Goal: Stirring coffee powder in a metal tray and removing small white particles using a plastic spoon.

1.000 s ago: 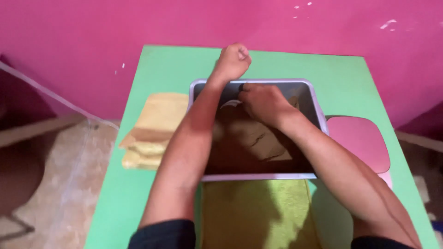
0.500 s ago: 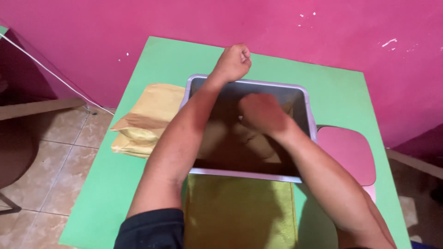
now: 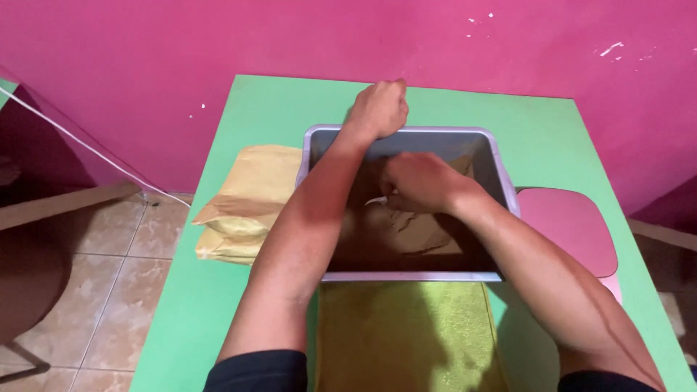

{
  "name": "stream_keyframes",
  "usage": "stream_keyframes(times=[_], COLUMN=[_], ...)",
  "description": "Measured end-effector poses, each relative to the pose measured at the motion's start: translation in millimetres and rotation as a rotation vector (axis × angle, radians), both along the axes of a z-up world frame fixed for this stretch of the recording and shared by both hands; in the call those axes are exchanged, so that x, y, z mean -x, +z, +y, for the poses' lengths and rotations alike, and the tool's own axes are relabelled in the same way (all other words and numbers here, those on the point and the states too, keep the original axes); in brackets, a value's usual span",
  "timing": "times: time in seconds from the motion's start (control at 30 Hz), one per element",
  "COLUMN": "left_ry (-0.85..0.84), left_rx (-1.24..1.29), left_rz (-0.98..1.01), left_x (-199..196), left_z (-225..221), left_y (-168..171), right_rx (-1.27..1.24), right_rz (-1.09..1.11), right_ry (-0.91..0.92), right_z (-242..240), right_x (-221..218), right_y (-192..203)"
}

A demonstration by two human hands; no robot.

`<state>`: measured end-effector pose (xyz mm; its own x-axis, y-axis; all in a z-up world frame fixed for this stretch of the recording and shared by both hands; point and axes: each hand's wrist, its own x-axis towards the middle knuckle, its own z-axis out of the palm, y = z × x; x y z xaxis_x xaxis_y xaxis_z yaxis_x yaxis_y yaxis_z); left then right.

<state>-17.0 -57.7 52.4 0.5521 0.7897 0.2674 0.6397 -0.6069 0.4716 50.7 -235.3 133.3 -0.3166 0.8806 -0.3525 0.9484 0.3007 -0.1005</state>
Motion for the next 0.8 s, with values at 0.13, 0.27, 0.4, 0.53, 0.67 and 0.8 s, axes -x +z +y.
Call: stream_keyframes(times=[0.13,0.27,0.4,0.53,0.67,0.8], left_ry=[0.011,0.020,0.040,0.047,0.037,-0.088], left_rx=[0.019,0.059,0.071,0.060,-0.092,-0.039], left_rz=[0.010,-0.017,0.002,0.031,0.052,-0.108], left_x=[-3.8,-3.4,-4.2,-7.3,-11.3,-14.1], left_z=[3.5,5.7,3.9,3.6,-7.6,-51.5], left_y=[-2.3,-3.8,-4.0,-3.8,10.0,44.3], right_rx=[0.111,0.025,-0.709,-0.240,-0.100,0.001], right_rz=[0.149,0.007,-0.267,0.033,0.063,0.076], right_ry=[-0.063,-0.039,0.083,0.019,-0.006,-0.054], right_z=[-0.9,12.2,20.4,-8.9,-1.3,1.5], right_x=[-8.1,-32.5,-53.7,-16.5,-11.9,-17.1], right_y=[4.4,-32.3,-80.8,-13.6,-16.7,-18.0])
